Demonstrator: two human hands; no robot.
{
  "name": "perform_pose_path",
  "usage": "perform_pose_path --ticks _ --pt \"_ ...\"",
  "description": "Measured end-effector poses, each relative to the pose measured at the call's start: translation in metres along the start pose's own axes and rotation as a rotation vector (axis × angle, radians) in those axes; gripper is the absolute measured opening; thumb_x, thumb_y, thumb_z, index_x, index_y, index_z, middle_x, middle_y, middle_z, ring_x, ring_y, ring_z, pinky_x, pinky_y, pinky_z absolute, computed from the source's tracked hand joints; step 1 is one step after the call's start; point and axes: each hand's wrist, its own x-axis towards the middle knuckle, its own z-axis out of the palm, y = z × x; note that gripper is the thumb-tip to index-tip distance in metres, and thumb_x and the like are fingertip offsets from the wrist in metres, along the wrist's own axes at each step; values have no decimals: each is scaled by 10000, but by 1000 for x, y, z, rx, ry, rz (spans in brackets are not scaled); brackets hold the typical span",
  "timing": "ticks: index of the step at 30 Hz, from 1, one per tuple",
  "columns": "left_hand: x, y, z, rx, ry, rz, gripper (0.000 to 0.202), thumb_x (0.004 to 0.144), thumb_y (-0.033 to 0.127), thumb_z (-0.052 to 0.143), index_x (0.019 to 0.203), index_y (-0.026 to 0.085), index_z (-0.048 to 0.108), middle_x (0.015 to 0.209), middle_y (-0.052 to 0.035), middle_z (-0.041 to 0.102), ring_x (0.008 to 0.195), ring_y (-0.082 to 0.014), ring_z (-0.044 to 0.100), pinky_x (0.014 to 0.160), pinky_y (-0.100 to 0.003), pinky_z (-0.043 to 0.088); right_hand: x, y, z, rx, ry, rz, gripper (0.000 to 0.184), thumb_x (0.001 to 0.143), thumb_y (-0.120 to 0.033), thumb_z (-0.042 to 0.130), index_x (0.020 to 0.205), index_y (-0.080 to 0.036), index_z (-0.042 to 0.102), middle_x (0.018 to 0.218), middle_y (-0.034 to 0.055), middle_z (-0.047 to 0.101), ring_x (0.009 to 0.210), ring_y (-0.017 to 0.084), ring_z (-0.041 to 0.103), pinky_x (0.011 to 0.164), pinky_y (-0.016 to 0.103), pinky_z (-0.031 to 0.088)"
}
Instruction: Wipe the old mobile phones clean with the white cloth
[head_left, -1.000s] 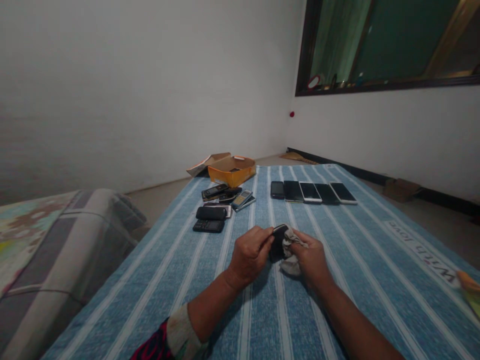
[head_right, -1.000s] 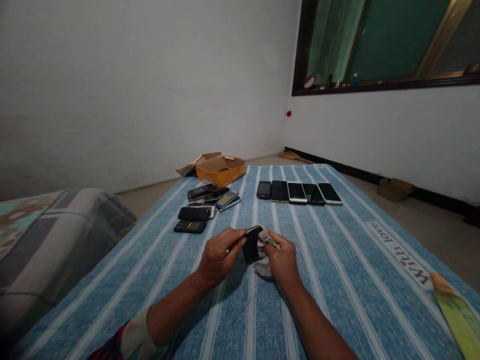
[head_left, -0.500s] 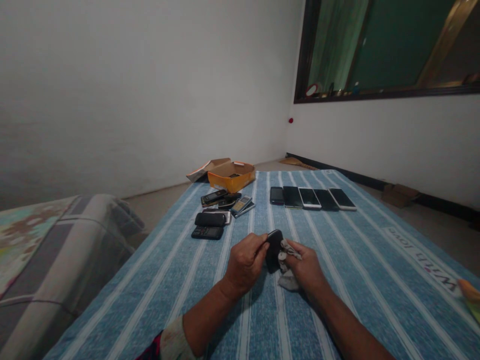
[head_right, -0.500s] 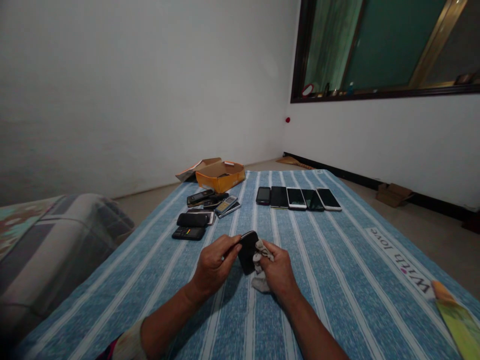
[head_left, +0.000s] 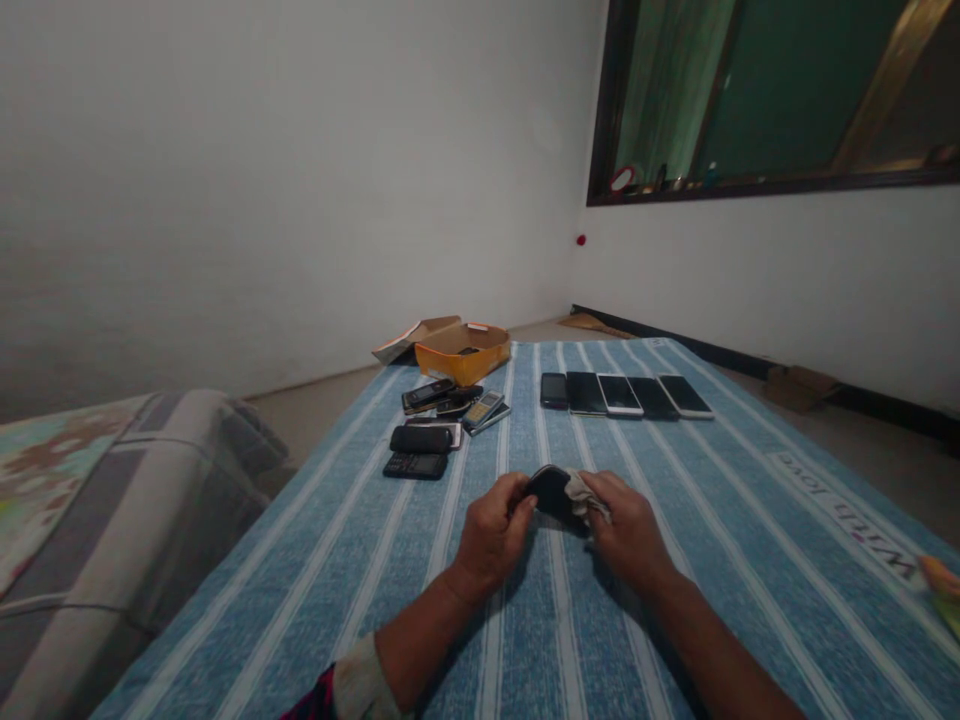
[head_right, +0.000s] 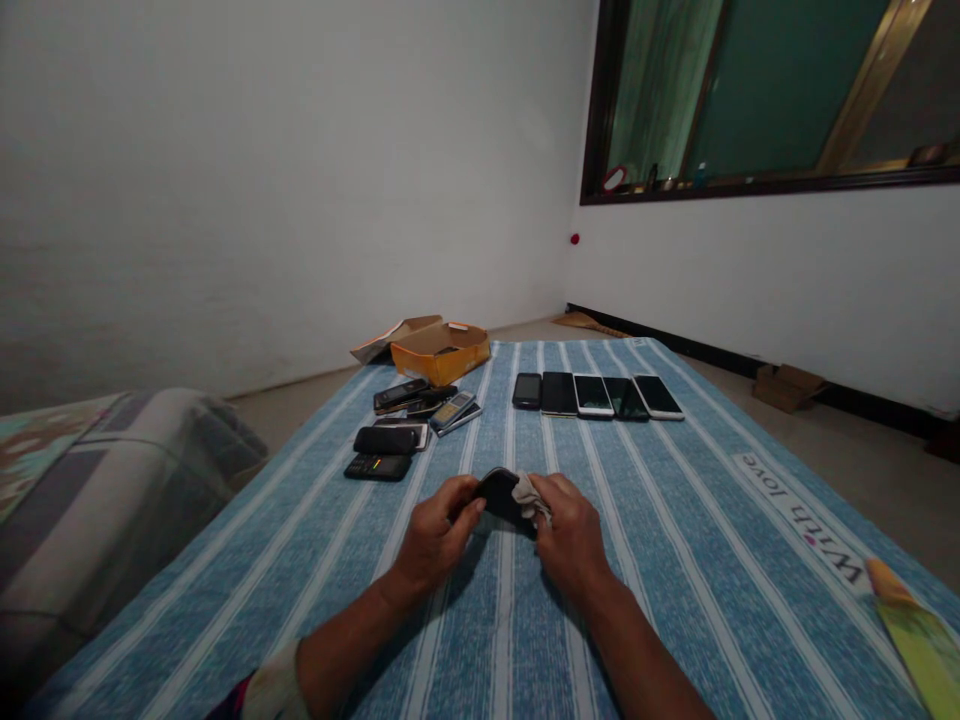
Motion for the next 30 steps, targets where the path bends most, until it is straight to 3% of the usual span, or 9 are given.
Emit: perform_pose_path --ticks 5,10,18,21,24,30 --pt "-4 -4 8 53 -135 -162 4 833 206 498 830 208 500 648 37 531 580 -139 524 573 -248 396 -2 2 -6 -350 -60 -172 415 740 13 454 1053 -164 660 890 78 658 874 213 576 743 296 450" --pt "-4 -3 9 167 -216 -192 77 794 184 525 756 214 464 672 25 511 623 -155 506 601 -263 378 -4 -1 -5 -512 -90 -255 397 730 38 489 1031 -165 650 884 75 636 851 212 538 712 280 422" --pt "-5 -7 8 234 -217 -100 106 769 179 575 696 196 501 697 -2 533 653 -167 534 600 -270 405 -5 -3 -2 -574 -123 -259 379 754 28 511 1032 -194 644 916 59 636 857 198 533 677 263 396" --pt "-5 -8 7 167 -160 -18 71 800 241 605 815 173 593 750 -30 598 681 -177 574 613 -278 447 -5 -4 -2 -559 -129 -254 360 777 17 512 1040 -192 643 932 61 644 871 200 539 693 265 405" --pt "-5 -8 6 99 -82 88 190 855 281 585 989 154 629 823 -59 650 693 -173 599 642 -288 486 -6 -4 -2 -543 -124 -254 373 781 24 508 1066 -180 637 949 69 652 894 205 546 715 269 416" --pt "-3 -6 5 71 -22 202 202 938 257 486 942 154 660 781 -63 663 732 -174 633 677 -283 508 -7 -6 0 -545 -102 -253 394 764 44 486 1054 -177 634 962 76 654 910 210 549 727 272 430"
